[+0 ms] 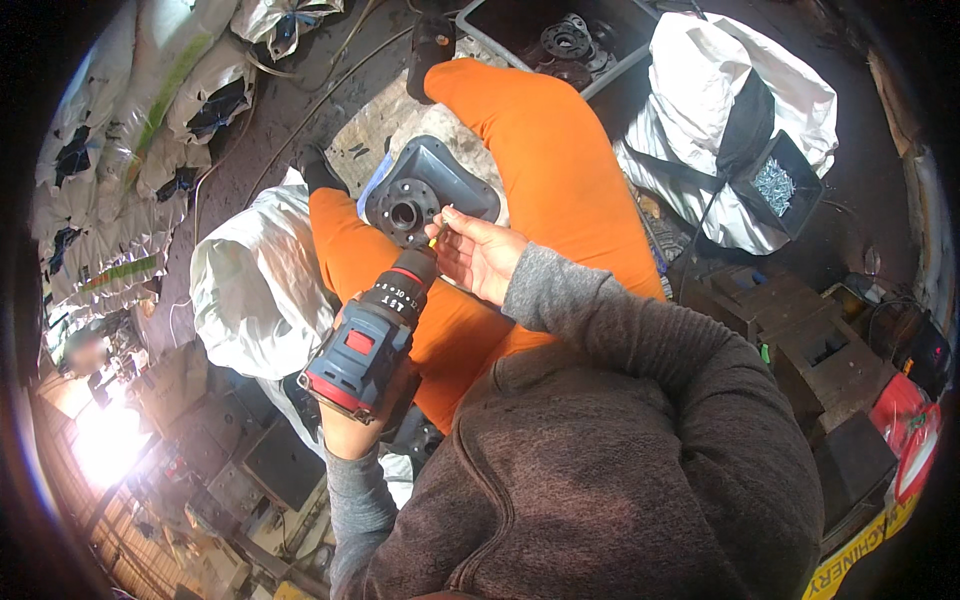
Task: The person sits on the floor and uses a cordless impact driver to fasten screws into a black mechanical housing part resting on their lap. They repeatedly pick screws from a nearby container, insert them into the part, and drive them in with the tool.
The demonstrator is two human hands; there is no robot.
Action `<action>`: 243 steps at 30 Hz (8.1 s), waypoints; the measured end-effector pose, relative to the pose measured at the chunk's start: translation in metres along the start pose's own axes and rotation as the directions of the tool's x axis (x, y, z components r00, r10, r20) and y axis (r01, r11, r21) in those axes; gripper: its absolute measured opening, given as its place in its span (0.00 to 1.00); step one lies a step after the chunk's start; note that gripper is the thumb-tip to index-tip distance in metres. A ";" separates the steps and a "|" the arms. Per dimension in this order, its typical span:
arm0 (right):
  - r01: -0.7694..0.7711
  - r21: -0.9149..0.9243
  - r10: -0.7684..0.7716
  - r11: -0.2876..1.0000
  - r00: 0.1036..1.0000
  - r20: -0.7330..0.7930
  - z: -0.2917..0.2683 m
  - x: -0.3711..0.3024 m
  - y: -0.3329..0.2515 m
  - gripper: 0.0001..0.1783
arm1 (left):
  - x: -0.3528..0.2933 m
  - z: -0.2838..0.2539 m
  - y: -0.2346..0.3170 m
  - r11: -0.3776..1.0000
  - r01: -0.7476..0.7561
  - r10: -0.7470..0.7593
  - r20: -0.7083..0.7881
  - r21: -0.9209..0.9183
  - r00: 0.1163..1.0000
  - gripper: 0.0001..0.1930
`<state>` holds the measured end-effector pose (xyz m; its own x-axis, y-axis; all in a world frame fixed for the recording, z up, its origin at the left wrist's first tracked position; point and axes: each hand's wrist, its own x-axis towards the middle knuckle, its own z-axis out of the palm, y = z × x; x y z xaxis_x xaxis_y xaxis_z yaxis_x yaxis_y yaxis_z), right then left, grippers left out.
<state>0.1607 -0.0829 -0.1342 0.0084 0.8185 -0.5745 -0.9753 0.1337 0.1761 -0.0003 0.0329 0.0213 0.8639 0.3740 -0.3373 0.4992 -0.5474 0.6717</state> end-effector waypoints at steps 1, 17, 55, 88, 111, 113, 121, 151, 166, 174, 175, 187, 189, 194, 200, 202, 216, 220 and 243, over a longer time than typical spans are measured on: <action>0.001 0.002 -0.001 1.000 1.000 0.004 0.000 0.000 0.000 0.09 | -0.001 0.001 0.000 1.000 0.024 -0.024 -0.014 -0.003 1.000 0.29; -0.015 -0.168 0.008 0.986 0.999 -0.045 0.004 0.008 -0.002 0.14 | -0.004 0.009 -0.009 0.980 0.023 -0.010 -0.069 0.198 0.998 0.32; 0.252 -0.712 -0.452 0.656 0.886 -0.102 -0.021 0.105 -0.012 0.16 | 0.103 -0.033 -0.018 0.947 0.090 -0.182 0.282 0.309 0.942 0.38; 0.349 -0.691 0.027 0.633 0.882 0.471 0.090 0.039 0.025 0.14 | -0.129 0.007 -0.074 0.829 0.089 -0.465 -0.592 -0.552 0.658 0.45; 0.168 -0.956 -0.437 -0.242 0.860 0.262 0.107 0.432 0.101 0.50 | -0.160 0.079 -0.269 0.422 0.905 -0.813 -0.419 0.055 0.405 0.38; 0.036 -0.941 -0.472 -0.336 0.858 0.201 0.104 0.421 0.117 0.33 | -0.177 0.080 -0.269 0.391 0.920 -0.850 -0.372 0.031 0.373 0.42; 0.351 -0.936 -0.503 0.015 0.812 0.296 0.071 0.371 0.067 0.17 | -0.189 0.053 -0.250 0.573 0.819 -0.788 -0.281 -0.007 0.548 0.44; 0.539 -0.185 0.127 -0.822 0.490 0.862 0.117 0.151 0.001 0.47 | 0.091 -0.134 -0.512 0.508 0.795 -0.618 -0.503 0.330 0.604 0.19; -0.522 -0.664 -0.827 -0.536 0.483 0.288 -0.040 0.059 -0.337 0.24 | -0.004 -0.111 -0.132 0.907 -0.097 0.326 -0.535 0.410 0.779 0.22; -0.834 -0.454 -0.913 -0.314 0.397 -0.098 -0.075 0.140 -0.409 0.23 | 0.136 0.046 -0.081 0.764 -0.203 0.248 0.012 0.613 0.969 0.52; -0.830 -0.486 -0.896 -0.274 0.404 -0.184 -0.078 0.143 -0.411 0.24 | 0.140 0.057 -0.079 0.839 -0.109 0.091 0.060 0.534 0.994 0.50; -0.861 -0.297 -0.905 -0.413 0.425 0.026 -0.062 0.142 -0.407 0.18 | 0.192 0.045 -0.102 0.876 -0.239 0.262 0.001 0.419 0.965 0.29; -0.811 -0.311 -0.868 -0.496 0.462 0.182 -0.032 0.120 -0.385 0.18 | 0.186 0.050 -0.118 0.918 -0.230 0.235 0.024 0.325 0.972 0.27; -0.018 -0.921 -0.708 -0.389 0.645 0.287 0.039 0.032 -0.282 0.22 | 0.162 0.065 -0.122 0.957 -0.121 0.147 -0.084 0.263 0.986 0.24; 0.075 -0.992 -0.125 -0.103 0.988 0.088 0.036 0.054 -0.112 0.27 | 0.127 0.048 -0.146 0.990 -0.083 0.121 -0.407 0.111 0.905 0.31; -0.023 -0.975 0.031 -0.221 0.999 -0.031 0.016 0.082 -0.098 0.23 | 0.094 0.031 -0.157 1.000 0.002 0.000 -0.487 0.003 0.873 0.24; 0.143 -0.620 -0.276 -0.772 0.803 0.529 0.004 0.067 -0.088 0.30 | -0.064 0.080 -0.123 0.790 0.092 -0.360 -0.338 -0.606 0.870 0.26; 0.123 -0.388 -0.353 -0.914 0.233 0.906 0.024 -0.062 -0.128 0.16 | -0.086 0.098 -0.122 0.673 0.153 -0.425 -0.210 -0.723 0.881 0.27; -0.786 -0.444 -0.868 -0.430 0.496 -0.037 -0.190 -0.222 -0.305 0.33 | -0.064 0.128 -0.060 0.911 0.103 -0.279 -0.413 -0.399 0.867 0.25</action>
<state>0.4145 -0.4114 -0.2126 0.8422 0.2695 -0.4669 0.3150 -0.9489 0.0206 -0.0767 -0.0543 -0.0821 0.5820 0.7862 -0.2075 0.5174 -0.1612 0.8404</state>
